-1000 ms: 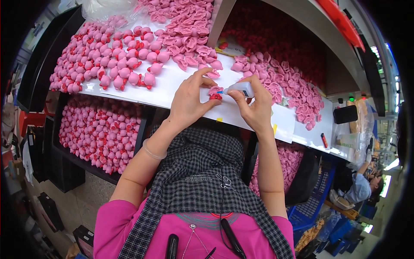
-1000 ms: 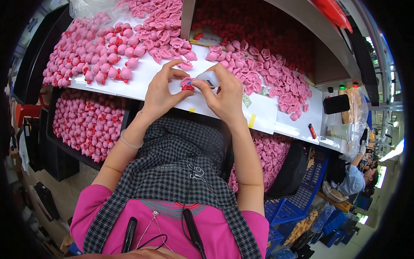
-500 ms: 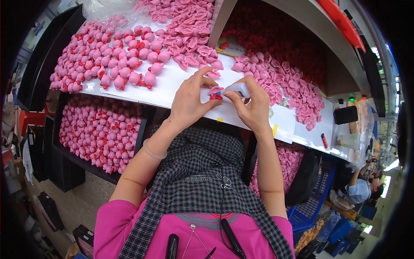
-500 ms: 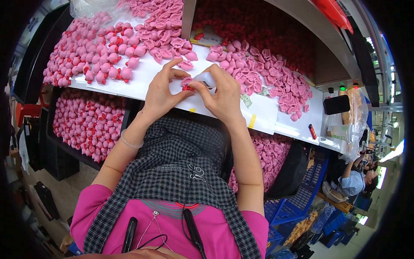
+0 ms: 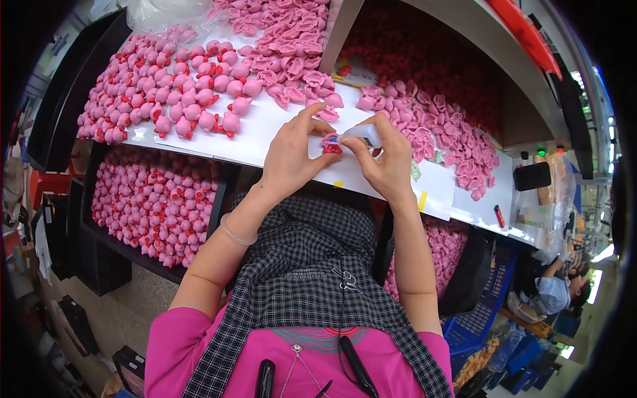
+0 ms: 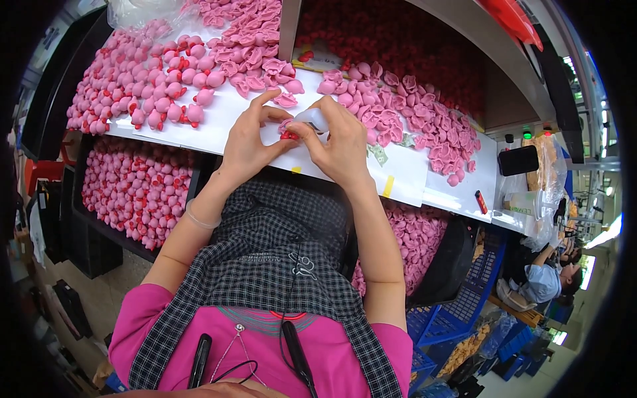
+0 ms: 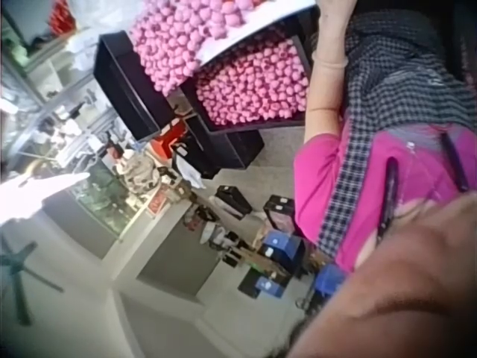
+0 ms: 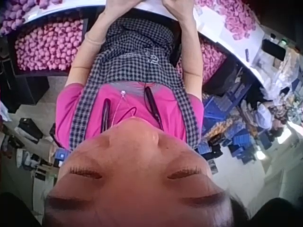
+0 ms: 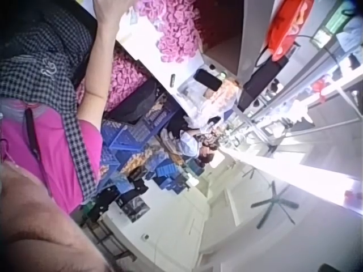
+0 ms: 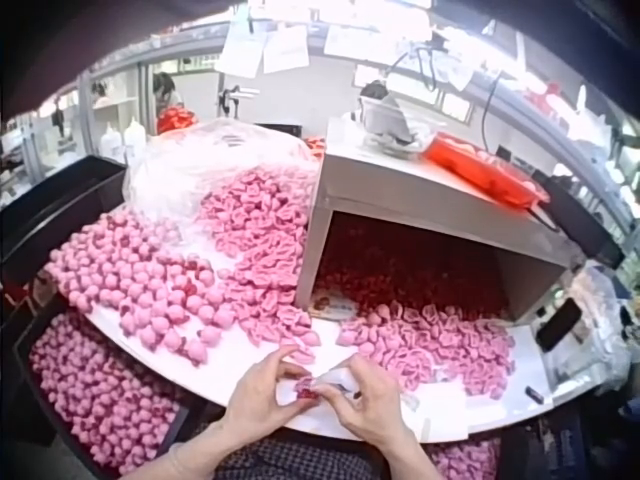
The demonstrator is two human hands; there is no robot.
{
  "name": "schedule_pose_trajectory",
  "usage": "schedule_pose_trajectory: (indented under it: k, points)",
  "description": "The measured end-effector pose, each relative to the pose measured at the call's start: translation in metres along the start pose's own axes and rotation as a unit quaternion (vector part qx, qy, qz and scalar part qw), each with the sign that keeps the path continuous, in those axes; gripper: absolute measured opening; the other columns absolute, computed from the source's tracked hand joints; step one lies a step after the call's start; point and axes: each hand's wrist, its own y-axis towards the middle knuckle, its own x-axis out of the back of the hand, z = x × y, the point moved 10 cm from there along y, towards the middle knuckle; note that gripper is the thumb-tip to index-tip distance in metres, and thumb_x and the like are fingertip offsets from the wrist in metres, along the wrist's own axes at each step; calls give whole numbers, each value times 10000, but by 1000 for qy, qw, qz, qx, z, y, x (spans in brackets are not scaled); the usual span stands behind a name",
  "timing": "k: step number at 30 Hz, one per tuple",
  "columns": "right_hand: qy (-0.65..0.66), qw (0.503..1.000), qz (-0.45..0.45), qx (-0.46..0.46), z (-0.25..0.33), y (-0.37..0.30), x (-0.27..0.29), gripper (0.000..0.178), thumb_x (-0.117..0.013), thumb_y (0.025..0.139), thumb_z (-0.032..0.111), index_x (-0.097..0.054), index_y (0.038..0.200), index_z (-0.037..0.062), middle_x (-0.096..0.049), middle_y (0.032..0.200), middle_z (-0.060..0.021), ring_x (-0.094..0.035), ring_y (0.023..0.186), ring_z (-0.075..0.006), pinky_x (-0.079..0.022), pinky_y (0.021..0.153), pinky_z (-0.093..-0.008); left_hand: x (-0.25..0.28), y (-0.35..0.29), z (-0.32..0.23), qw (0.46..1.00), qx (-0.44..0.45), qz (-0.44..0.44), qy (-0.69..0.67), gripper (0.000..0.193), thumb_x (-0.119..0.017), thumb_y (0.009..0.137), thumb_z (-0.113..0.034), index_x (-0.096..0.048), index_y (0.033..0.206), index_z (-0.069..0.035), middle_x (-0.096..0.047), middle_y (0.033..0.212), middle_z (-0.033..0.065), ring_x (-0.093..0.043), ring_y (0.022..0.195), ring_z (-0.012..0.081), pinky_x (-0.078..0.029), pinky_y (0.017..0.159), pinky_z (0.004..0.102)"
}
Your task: The person assembles toy figurines by applying glue from a dispenser bottle and pressing the components together by hand. The person then uncaps the dispenser bottle and refills it with glue from another bottle.
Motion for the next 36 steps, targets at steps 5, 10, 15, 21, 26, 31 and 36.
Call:
schedule_pose_trajectory:
  k: [5,10,15,21,26,31,36]
  points:
    - [-9,1000,-12,-20,-12,-1,5,243,-779,860,246,-630,897,57,-671,784,-29,-629,665,-135,-440,538,-255,-1,1,-1,1000,9,6,-2,841,-866,697,-145,-405,1390,-24,-706,1033,89,-668,985,265,-483,912,387]
    - [-18,999,-11,-46,-20,-3,13,226,-761,881,246,-630,901,63,-676,793,-19,-626,673,-122,-434,532,-247,0,0,1,1000,14,6,3,855,-866,697,-156,-400,1401,-28,-712,1032,83,-670,990,257,-475,920,381]
    - [12,997,-37,-61,-22,-12,20,239,-755,892,244,-625,897,45,-653,763,-26,-575,645,-112,-426,562,-244,0,-1,0,1000,0,-1,12,864,-873,712,-167,-390,1422,-64,-723,1027,60,-657,978,239,-498,843,354]
    - [33,994,-68,-84,-26,-20,27,242,-764,887,216,-612,902,29,-640,757,-33,-560,659,-106,-433,612,-250,0,-1,1,1000,-2,-1,13,867,-872,714,-168,-386,1423,-56,-721,1032,53,-657,985,230,-500,839,352]
    - [37,993,-69,-93,-29,-32,24,257,-777,873,224,-607,902,34,-642,747,-40,-576,643,-121,-424,568,-261,-1,-1,0,1000,1,3,12,867,-872,714,-170,-387,1423,-55,-720,1033,49,-657,989,226,-501,837,353]
    - [41,994,-63,-83,-20,-36,22,232,-758,893,188,-601,908,18,-644,764,-45,-569,685,-104,-444,633,-248,-1,-1,2,1000,-1,0,20,863,-870,717,-172,-389,1424,-58,-721,1035,48,-658,990,227,-501,835,352]
    - [67,987,-86,-118,-38,-35,28,238,-759,895,171,-568,905,28,-654,791,-36,-579,673,-85,-450,597,-219,-1,-1,2,1000,2,0,15,860,-868,719,-174,-389,1423,-59,-720,1038,51,-659,989,227,-499,838,352]
